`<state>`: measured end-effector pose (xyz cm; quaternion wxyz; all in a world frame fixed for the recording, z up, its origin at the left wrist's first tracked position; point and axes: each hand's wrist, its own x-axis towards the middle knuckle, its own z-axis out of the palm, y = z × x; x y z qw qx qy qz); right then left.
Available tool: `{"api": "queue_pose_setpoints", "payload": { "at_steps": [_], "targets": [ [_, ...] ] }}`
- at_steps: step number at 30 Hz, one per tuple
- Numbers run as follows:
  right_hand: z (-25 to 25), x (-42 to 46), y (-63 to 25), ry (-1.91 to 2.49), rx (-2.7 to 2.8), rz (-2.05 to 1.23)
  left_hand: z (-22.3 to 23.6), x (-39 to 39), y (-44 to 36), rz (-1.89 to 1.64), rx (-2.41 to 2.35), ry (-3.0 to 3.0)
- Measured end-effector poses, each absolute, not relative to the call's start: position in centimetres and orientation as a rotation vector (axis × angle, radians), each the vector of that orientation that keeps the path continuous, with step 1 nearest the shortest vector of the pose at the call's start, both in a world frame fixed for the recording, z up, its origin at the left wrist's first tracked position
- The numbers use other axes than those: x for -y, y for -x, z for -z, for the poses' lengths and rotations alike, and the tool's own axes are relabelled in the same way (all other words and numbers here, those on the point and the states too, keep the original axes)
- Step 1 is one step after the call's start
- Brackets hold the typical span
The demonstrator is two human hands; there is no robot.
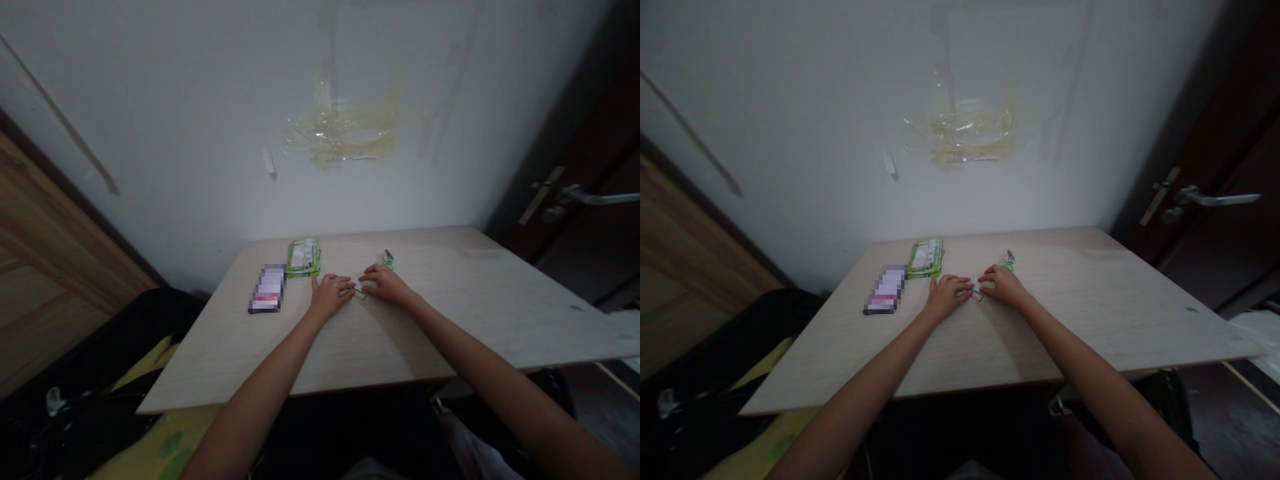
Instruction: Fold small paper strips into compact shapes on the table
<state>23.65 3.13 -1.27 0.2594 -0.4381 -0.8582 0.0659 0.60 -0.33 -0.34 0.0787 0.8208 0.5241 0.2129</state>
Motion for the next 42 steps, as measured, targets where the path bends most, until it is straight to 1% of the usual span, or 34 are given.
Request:
{"api": "queue_pose_setpoints", "payload": {
  "at_steps": [28, 36, 42],
  "targets": [
    [2.7, -3.1, -25.3, 0.964, 2.219, -0.411, 0.4, 0.2, -0.7, -0.624, -1.556, -2.453],
    [3.8, -3.7, -24.6, 1.061, 2.171, -0.247, 0.3, 0.1, -0.6, -0.595, -1.545, -2.461],
    [3.8, -3.9, -23.8, 1.201, 2.167, -0.106, 0.5, -0.2, -0.5, -0.627, -1.521, -2.454]
  ]
}}
